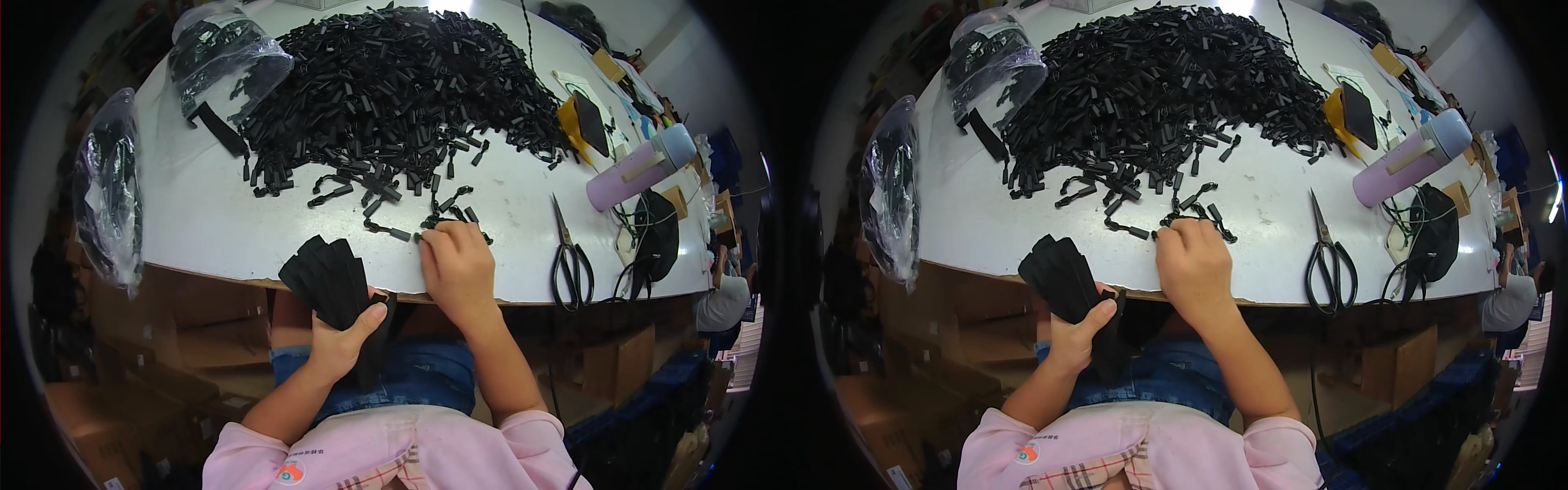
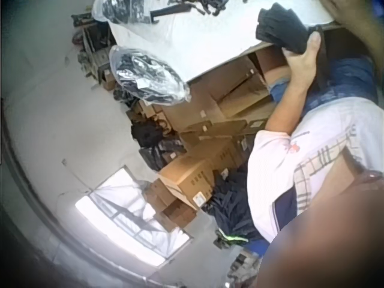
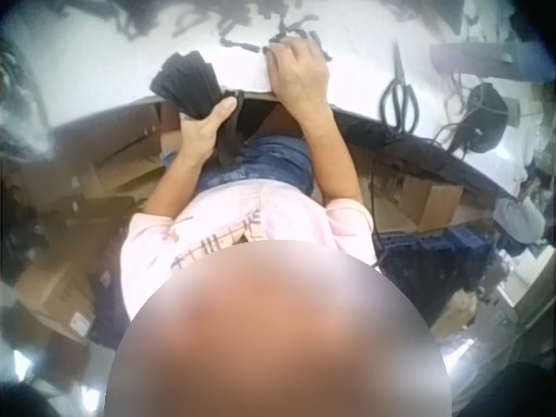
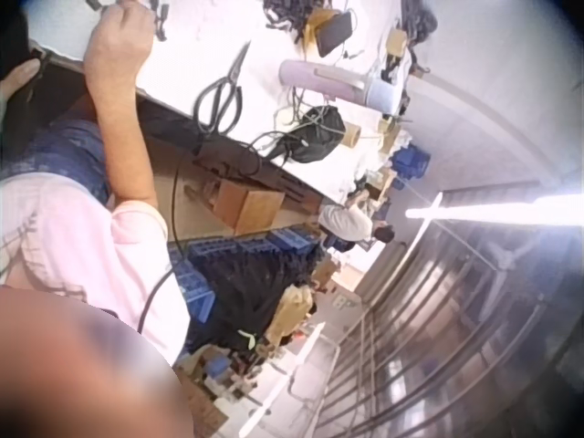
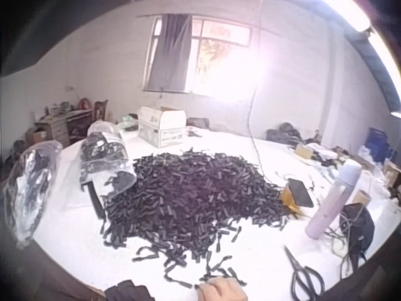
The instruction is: The person is manually assembling small black plastic components onto a fabric strap at a workstation.
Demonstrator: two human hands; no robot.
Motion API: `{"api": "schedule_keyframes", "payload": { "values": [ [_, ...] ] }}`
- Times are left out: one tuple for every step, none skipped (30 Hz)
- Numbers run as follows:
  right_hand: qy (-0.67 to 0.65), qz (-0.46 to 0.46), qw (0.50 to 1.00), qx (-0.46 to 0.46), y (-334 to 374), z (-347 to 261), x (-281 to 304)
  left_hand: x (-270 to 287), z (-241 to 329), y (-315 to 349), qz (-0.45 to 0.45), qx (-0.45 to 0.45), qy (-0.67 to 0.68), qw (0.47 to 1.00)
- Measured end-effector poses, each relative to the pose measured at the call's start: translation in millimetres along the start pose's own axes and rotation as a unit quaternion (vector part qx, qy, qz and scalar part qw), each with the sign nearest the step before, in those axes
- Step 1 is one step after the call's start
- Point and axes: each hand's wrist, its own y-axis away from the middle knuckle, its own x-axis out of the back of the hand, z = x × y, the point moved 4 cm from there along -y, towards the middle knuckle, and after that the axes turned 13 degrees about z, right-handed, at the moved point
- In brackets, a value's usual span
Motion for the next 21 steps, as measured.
{"api": "schedule_keyframes", "payload": {
  "values": [
    [-0.076,0.023,0.995,-0.056,0.5,3.2,4.9,-0.8,0.6,-0.6,-0.007,-0.014,-0.006,1.000],
    [-0.150,0.045,0.981,-0.113,1.7,6.0,10.2,-1.4,1.4,-0.7,-0.004,-0.014,-0.006,1.000],
    [-0.152,0.043,0.981,-0.113,2.7,2.1,19.5,-3.1,5.4,0.1,-0.012,-0.040,-0.024,0.999],
    [-0.349,-0.055,0.903,-0.244,9.6,-1.3,23.3,-4.9,7.5,1.6,-0.023,-0.064,-0.042,0.997],
    [-0.522,-0.145,0.761,-0.358,19.5,-8.8,23.1,-5.1,8.1,2.5,-0.025,-0.061,-0.042,0.997],
    [-0.543,-0.170,0.738,-0.363,25.4,-15.0,23.8,-6.6,10.0,4.0,-0.049,-0.076,-0.036,0.995],
    [-0.563,-0.192,0.715,-0.367,29.0,-20.2,23.5,-9.9,12.2,5.6,-0.075,-0.092,-0.028,0.993],
    [-0.559,-0.173,0.735,-0.342,29.5,-21.1,23.7,-11.6,14.2,5.9,-0.078,-0.089,-0.028,0.993],
    [-0.557,-0.171,0.736,-0.344,31.1,-20.6,24.1,-14.9,17.6,6.6,-0.103,-0.093,-0.023,0.990],
    [-0.569,-0.162,0.721,-0.362,32.4,-19.3,23.5,-17.2,20.2,7.7,-0.125,-0.098,-0.018,0.987],
    [-0.579,-0.151,0.705,-0.380,33.7,-17.9,23.3,-17.9,21.6,9.0,-0.126,-0.097,-0.018,0.987],
    [-0.579,-0.151,0.705,-0.380,34.7,-17.3,23.7,-18.8,20.9,10.2,-0.129,-0.074,-0.027,0.988],
    [-0.592,-0.154,0.686,-0.394,36.4,-17.6,23.3,-18.7,19.6,11.1,-0.132,-0.052,-0.036,0.989],
    [-0.605,-0.157,0.666,-0.408,37.9,-17.7,22.8,-18.3,19.6,11.2,-0.132,-0.052,-0.037,0.989],
    [-0.605,-0.157,0.665,-0.408,38.3,-17.3,22.8,-18.6,19.5,11.2,-0.141,-0.051,-0.033,0.988],
    [-0.608,-0.164,0.662,-0.407,38.7,-17.0,22.8,-18.8,19.4,11.7,-0.149,-0.050,-0.030,0.987],
    [-0.610,-0.171,0.658,-0.407,39.0,-16.8,23.1,-18.1,19.4,11.9,-0.149,-0.051,-0.030,0.987],
    [-0.611,-0.171,0.658,-0.407,39.1,-16.5,23.9,-17.7,19.4,12.2,-0.156,-0.054,-0.039,0.986],
    [-0.608,-0.179,0.653,-0.415,40.0,-16.1,23.6,-17.1,18.7,12.0,-0.164,-0.056,-0.047,0.984],
    [-0.606,-0.188,0.648,-0.422,40.9,-15.7,23.3,-15.9,17.3,10.4,-0.164,-0.056,-0.047,0.984],
    [-0.606,-0.187,0.647,-0.423,40.7,-15.1,23.7,-16.0,15.9,9.0,-0.182,-0.064,-0.055,0.980]
  ]
}}
